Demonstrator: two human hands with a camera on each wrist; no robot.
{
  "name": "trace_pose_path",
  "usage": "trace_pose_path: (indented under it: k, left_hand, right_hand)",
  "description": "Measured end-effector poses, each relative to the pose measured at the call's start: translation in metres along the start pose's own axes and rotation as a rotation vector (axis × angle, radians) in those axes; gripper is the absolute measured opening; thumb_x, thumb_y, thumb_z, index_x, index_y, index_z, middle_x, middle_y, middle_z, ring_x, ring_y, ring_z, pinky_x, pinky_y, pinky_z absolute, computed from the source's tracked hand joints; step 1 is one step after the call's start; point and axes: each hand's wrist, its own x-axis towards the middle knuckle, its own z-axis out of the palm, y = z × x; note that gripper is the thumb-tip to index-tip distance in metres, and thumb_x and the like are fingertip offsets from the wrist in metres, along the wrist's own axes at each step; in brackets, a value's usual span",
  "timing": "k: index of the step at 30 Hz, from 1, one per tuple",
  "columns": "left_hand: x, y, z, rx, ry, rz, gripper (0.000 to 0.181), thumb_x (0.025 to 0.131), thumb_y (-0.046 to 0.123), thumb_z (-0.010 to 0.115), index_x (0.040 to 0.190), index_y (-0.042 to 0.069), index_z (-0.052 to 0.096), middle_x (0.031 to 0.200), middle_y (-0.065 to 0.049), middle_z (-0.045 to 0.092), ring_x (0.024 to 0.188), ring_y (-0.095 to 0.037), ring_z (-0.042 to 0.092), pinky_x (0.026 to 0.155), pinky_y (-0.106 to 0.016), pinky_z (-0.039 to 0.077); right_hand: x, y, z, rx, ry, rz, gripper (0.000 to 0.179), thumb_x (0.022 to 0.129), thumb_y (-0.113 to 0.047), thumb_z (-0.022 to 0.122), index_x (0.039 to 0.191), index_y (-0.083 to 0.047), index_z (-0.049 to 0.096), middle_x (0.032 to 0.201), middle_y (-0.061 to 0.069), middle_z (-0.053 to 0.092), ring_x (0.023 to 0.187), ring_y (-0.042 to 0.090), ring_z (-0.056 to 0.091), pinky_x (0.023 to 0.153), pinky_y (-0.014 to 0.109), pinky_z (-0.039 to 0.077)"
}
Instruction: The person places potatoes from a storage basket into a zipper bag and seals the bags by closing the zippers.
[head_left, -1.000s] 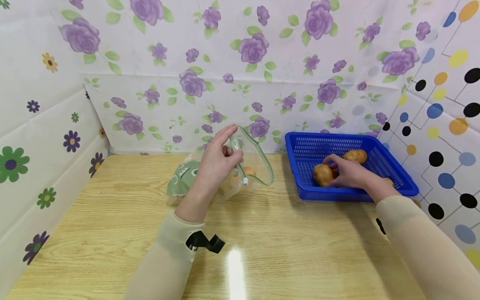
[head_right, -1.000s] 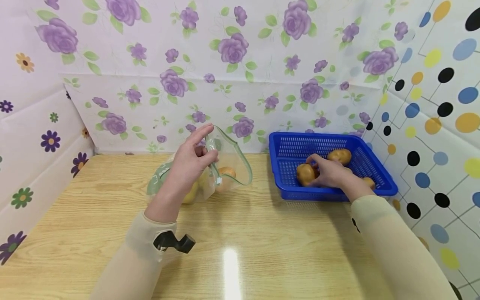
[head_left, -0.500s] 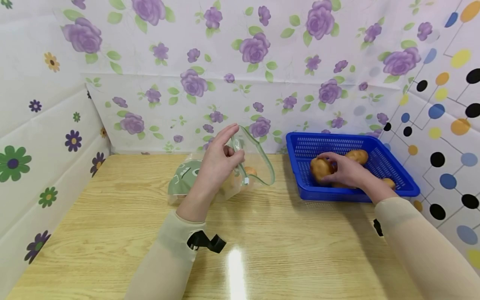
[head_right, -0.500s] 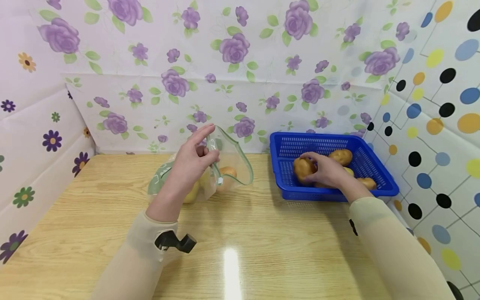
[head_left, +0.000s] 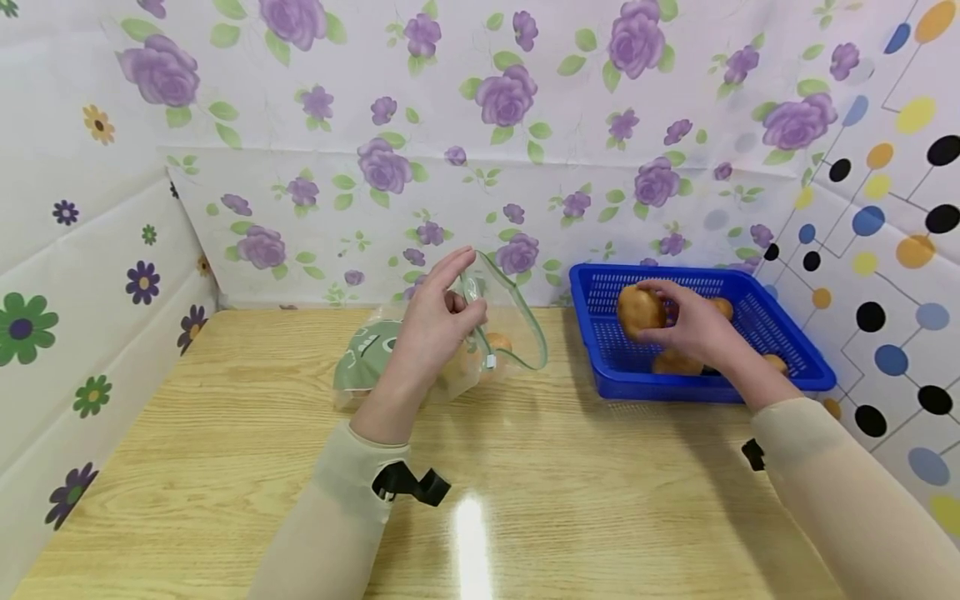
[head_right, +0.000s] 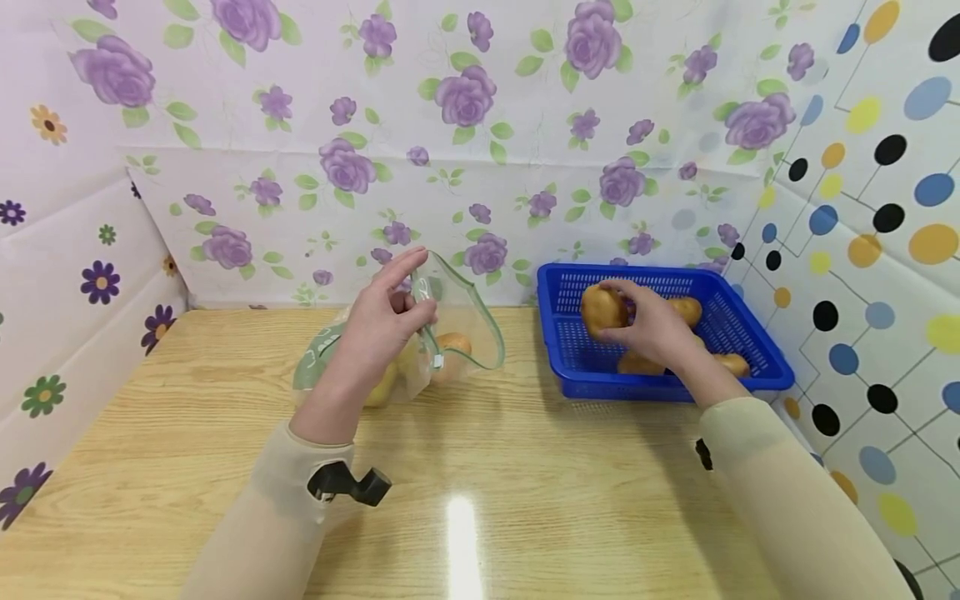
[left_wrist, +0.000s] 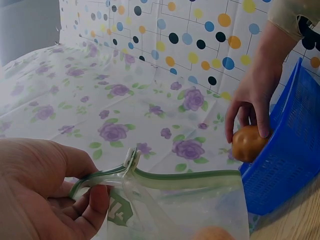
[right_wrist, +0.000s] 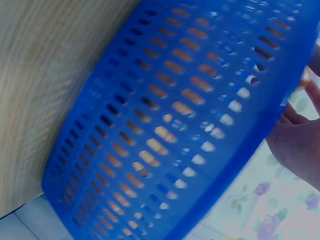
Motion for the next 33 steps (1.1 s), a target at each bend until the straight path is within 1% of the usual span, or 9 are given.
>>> trace_pose_path:
  k: [3,9,13,16,24,30,33]
  left_hand:
    - [-0.001,0.0,0.0,-0.001,-0.004,0.001,0.069,0.104,0.004,0.067,0.169,0.016,0.048,0.174,0.012,0.037,0.072,-0.017,0.049,0.059,-0.024,0.044]
    - [0.0,0.0,-0.001,0.003,-0.006,0.006,0.07,0.103,0.003,0.066,0.169,0.017,0.048,0.176,0.007,0.036,0.072,-0.017,0.049,0.059,-0.024,0.045]
    - [-0.001,0.0,-0.001,0.003,-0.007,0.003,0.069,0.104,0.003,0.066,0.169,0.017,0.048,0.175,0.009,0.037,0.072,-0.017,0.049,0.059,-0.024,0.044]
    - [-0.001,0.0,-0.001,0.002,-0.007,-0.001,0.069,0.104,0.003,0.066,0.169,0.017,0.048,0.174,0.011,0.037,0.072,-0.017,0.049,0.059,-0.024,0.044]
    - [0.0,0.001,0.0,0.004,-0.004,-0.004,0.069,0.103,0.002,0.066,0.169,0.017,0.048,0.174,0.011,0.038,0.071,-0.016,0.049,0.059,-0.024,0.044]
    - [0.0,0.001,0.001,0.015,-0.001,-0.004,0.069,0.103,0.003,0.066,0.168,0.017,0.049,0.174,0.011,0.038,0.072,-0.017,0.049,0.059,-0.024,0.044]
    - [0.0,0.001,0.002,0.014,-0.006,0.001,0.069,0.103,0.003,0.066,0.168,0.016,0.048,0.174,0.011,0.038,0.073,-0.017,0.049,0.059,-0.024,0.044]
  right_hand:
    - [-0.002,-0.008,-0.001,0.04,0.022,-0.012,0.082,0.098,-0.016,0.088,0.167,-0.017,0.045,0.158,0.025,0.05,0.134,0.048,0.058,0.1,0.063,0.058]
    - [-0.007,-0.031,-0.002,0.101,0.037,-0.01,0.082,0.098,-0.019,0.088,0.168,-0.021,0.045,0.163,0.023,0.046,0.142,0.047,0.053,0.103,0.064,0.057]
    - [-0.012,-0.048,-0.003,0.143,0.033,-0.017,0.083,0.098,-0.02,0.088,0.168,-0.022,0.045,0.165,0.022,0.043,0.144,0.046,0.051,0.105,0.063,0.056]
    - [-0.015,-0.059,-0.002,0.171,0.026,-0.042,0.084,0.098,-0.02,0.088,0.17,-0.021,0.044,0.166,0.022,0.043,0.143,0.046,0.052,0.106,0.062,0.055]
    - [-0.02,-0.083,-0.001,0.243,-0.008,-0.084,0.083,0.099,-0.02,0.087,0.171,-0.027,0.045,0.168,0.012,0.044,0.144,0.038,0.053,0.106,0.051,0.058]
    - [-0.021,-0.098,0.004,0.267,-0.016,-0.131,0.084,0.099,-0.021,0.087,0.171,-0.028,0.044,0.17,0.01,0.044,0.143,0.036,0.054,0.1,0.035,0.06]
    - [-0.022,-0.105,0.008,0.289,-0.021,-0.149,0.084,0.099,-0.02,0.086,0.171,-0.029,0.044,0.169,0.008,0.044,0.142,0.034,0.054,0.099,0.033,0.06]
